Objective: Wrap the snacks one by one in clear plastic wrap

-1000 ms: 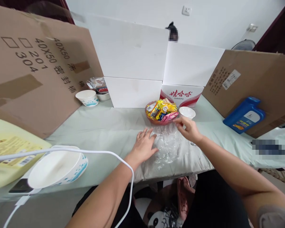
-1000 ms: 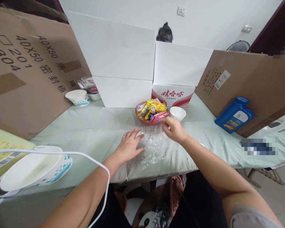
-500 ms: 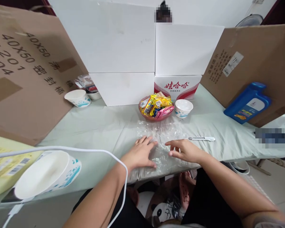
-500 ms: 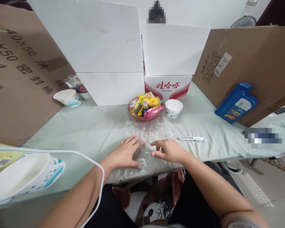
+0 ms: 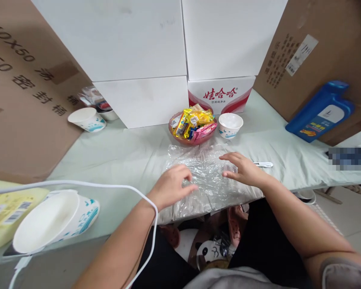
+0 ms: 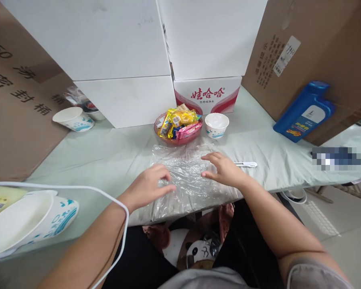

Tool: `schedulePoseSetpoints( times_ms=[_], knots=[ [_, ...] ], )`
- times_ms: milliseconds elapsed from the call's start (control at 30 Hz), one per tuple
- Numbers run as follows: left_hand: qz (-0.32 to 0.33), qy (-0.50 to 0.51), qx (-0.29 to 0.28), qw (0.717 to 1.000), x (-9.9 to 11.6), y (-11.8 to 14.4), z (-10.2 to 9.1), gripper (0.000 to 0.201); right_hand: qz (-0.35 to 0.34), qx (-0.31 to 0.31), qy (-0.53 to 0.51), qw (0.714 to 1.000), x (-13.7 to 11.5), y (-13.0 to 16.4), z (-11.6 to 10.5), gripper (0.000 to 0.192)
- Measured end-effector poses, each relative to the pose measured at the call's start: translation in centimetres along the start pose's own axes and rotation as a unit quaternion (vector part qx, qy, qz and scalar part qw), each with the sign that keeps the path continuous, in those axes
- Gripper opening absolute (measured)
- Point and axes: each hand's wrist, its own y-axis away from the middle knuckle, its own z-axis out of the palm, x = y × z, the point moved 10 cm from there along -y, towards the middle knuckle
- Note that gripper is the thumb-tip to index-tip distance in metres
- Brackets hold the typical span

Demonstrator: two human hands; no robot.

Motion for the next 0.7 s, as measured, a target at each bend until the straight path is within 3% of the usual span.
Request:
schedulePoseSetpoints(
  times_ms=[100, 167, 333, 500, 567, 633, 700],
  knots=[
    [0.048, -0.002, -0.183, 0.982, 2.9, 1.9, 3.9, 0.043, -0.069, -0.153, -0.061, 0.984, -3.2, 1.9, 1.7, 0.07],
    [0.037, -0.064, -0.205, 0.976, 2.8, 2.4, 5.1, 0.05, -0.083, -0.213, -0.03, 0.973, -4.3, 3.3, 3.4, 0.075],
    [0.002, -0.081, -0.18, 0.98, 1.0, 2.9, 5.0, 0.021, -0.065, -0.158, 0.057, 0.984, -4.7, 4.9, 4.9, 0.056],
    [-0.011, 0.053, -0.216, 0.975, 0.6, 4.3, 3.4, 0.012, -0.08, -0.181, -0.077, 0.977, -5.2, 6.3, 3.2, 0.027],
    [-0.048, 0.169, -0.292, 0.94, 0.7, 5.3, 4.0, 0.006, -0.05, -0.213, -0.135, 0.966, -4.4, 6.6, 2.7, 0.022],
    [-0.082, 0.293, -0.352, 0.885, 1.0, 6.0, 4.8, 0.009, -0.011, -0.23, -0.163, 0.959, -3.2, 6.5, 2.6, 0.019],
    [-0.101, 0.361, -0.337, 0.864, 0.6, 5.3, 4.9, 0.013, 0.034, -0.207, -0.151, 0.966, -1.4, 5.8, 2.5, 0.017]
  ],
)
